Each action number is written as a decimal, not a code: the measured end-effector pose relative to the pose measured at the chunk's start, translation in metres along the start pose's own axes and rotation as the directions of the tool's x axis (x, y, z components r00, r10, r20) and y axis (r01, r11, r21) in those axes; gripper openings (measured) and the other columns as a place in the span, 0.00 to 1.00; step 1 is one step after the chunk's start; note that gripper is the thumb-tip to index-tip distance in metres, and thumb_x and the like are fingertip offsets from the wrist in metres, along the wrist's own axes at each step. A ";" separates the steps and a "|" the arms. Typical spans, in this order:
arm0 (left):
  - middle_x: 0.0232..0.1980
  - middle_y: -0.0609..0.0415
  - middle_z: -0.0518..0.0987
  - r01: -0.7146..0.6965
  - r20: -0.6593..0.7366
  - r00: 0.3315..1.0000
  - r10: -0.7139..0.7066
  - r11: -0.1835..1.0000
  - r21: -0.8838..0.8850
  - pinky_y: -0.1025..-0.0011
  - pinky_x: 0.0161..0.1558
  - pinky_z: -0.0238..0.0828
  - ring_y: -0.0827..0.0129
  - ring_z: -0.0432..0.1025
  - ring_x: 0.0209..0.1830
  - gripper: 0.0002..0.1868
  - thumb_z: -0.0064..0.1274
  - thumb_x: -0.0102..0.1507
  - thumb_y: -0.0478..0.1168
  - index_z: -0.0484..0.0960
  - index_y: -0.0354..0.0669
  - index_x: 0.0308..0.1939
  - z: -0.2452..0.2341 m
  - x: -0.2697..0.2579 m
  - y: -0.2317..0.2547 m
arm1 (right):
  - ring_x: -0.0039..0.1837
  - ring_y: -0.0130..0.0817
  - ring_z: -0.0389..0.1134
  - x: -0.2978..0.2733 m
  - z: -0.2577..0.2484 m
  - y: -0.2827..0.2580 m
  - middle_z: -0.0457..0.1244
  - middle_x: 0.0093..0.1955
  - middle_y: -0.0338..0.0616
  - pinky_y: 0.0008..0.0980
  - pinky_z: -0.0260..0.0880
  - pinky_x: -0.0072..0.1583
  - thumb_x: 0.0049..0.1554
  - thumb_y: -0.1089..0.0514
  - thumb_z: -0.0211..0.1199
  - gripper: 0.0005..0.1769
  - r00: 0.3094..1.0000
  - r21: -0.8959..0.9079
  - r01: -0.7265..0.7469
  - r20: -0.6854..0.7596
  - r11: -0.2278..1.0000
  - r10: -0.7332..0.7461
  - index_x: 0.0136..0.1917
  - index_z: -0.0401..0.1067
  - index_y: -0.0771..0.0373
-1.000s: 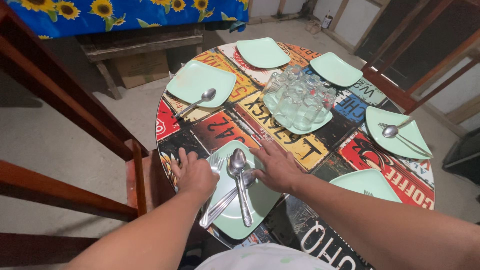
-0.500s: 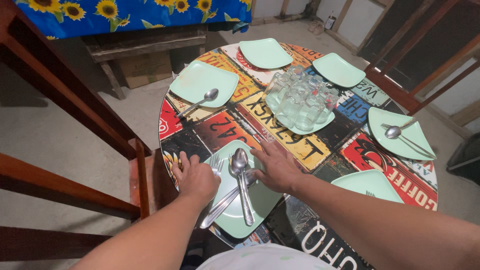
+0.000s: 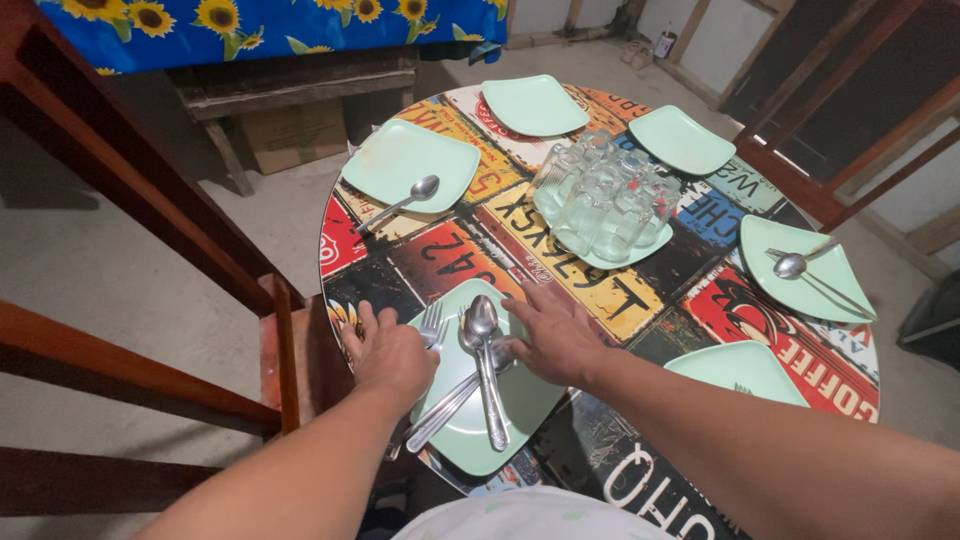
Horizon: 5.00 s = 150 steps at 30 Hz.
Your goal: The person arranges cutlery on a round dining table. They place spoons and forks onto light green square plates positioned around the table, handling the utensils one at a time and adjusting their placement.
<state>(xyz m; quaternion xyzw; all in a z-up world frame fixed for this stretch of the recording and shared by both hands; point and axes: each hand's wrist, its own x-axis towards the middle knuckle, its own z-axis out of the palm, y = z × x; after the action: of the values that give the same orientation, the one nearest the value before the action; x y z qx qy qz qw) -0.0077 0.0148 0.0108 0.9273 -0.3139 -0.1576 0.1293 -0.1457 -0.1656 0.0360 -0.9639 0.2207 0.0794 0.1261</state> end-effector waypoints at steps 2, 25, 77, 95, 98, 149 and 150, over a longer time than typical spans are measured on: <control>0.73 0.42 0.62 -0.010 0.011 1.000 0.010 1.000 -0.002 0.43 0.77 0.30 0.44 0.38 0.83 0.17 0.61 0.59 0.48 0.88 0.41 0.46 -0.001 -0.002 0.000 | 0.85 0.47 0.38 0.001 0.001 0.000 0.39 0.84 0.51 0.58 0.36 0.78 0.58 0.45 0.61 0.37 1.000 -0.003 0.011 -0.005 1.000 -0.011 0.78 0.55 0.49; 0.72 0.45 0.65 -0.100 -0.031 0.994 0.101 0.995 0.016 0.41 0.75 0.32 0.48 0.40 0.83 0.16 0.69 0.53 0.45 0.89 0.39 0.39 -0.006 0.015 -0.001 | 0.85 0.45 0.37 0.013 -0.006 -0.009 0.36 0.86 0.45 0.64 0.40 0.76 0.58 0.46 0.61 0.38 0.999 -0.025 0.000 0.041 1.000 0.001 0.79 0.52 0.44; 0.76 0.45 0.61 -0.319 -0.095 0.937 0.336 0.935 0.155 0.42 0.75 0.32 0.51 0.40 0.83 0.10 0.66 0.51 0.36 0.89 0.41 0.36 -0.060 0.113 -0.017 | 0.86 0.42 0.31 0.081 -0.040 -0.041 0.31 0.87 0.44 0.65 0.39 0.77 0.60 0.43 0.57 0.40 0.994 0.012 -0.088 0.063 0.996 0.087 0.81 0.46 0.42; 0.73 0.46 0.65 -0.385 -0.129 0.903 0.409 0.906 0.176 0.41 0.75 0.33 0.51 0.43 0.82 0.07 0.67 0.52 0.38 0.90 0.44 0.33 -0.067 0.167 -0.021 | 0.86 0.41 0.34 0.119 -0.036 -0.036 0.34 0.86 0.40 0.70 0.41 0.76 0.58 0.45 0.60 0.40 0.992 0.041 -0.124 0.021 0.992 0.123 0.80 0.50 0.44; 0.73 0.46 0.65 -0.391 -0.124 0.900 0.417 0.900 0.191 0.40 0.75 0.33 0.50 0.43 0.82 0.07 0.67 0.52 0.38 0.90 0.45 0.33 -0.073 0.172 -0.020 | 0.86 0.41 0.34 0.127 -0.034 -0.033 0.35 0.85 0.40 0.69 0.41 0.76 0.58 0.46 0.61 0.41 0.992 0.029 -0.123 0.012 0.992 0.122 0.80 0.49 0.44; 0.70 0.46 0.69 -0.494 -0.071 0.851 0.520 0.840 0.227 0.40 0.75 0.28 0.50 0.44 0.83 0.16 0.55 0.55 0.32 0.88 0.42 0.46 -0.052 0.282 -0.008 | 0.86 0.45 0.33 0.203 -0.019 -0.010 0.37 0.85 0.44 0.73 0.41 0.73 0.56 0.43 0.63 0.42 0.989 0.062 -0.145 0.021 0.987 0.144 0.79 0.51 0.44; 0.71 0.46 0.68 -0.484 -0.044 0.861 0.506 0.844 0.233 0.41 0.76 0.28 0.50 0.43 0.83 0.15 0.55 0.56 0.32 0.88 0.42 0.45 -0.052 0.282 -0.007 | 0.86 0.45 0.33 0.204 -0.019 -0.010 0.36 0.85 0.45 0.73 0.41 0.73 0.56 0.43 0.63 0.42 0.990 0.064 -0.144 0.019 0.988 0.143 0.79 0.51 0.44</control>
<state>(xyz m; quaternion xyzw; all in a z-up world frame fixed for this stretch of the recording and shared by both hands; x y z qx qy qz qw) 0.2283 -0.1485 -0.0036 0.8301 -0.5506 -0.0358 0.0810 0.0425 -0.2454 0.0140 -0.9403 0.2909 0.0881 0.1531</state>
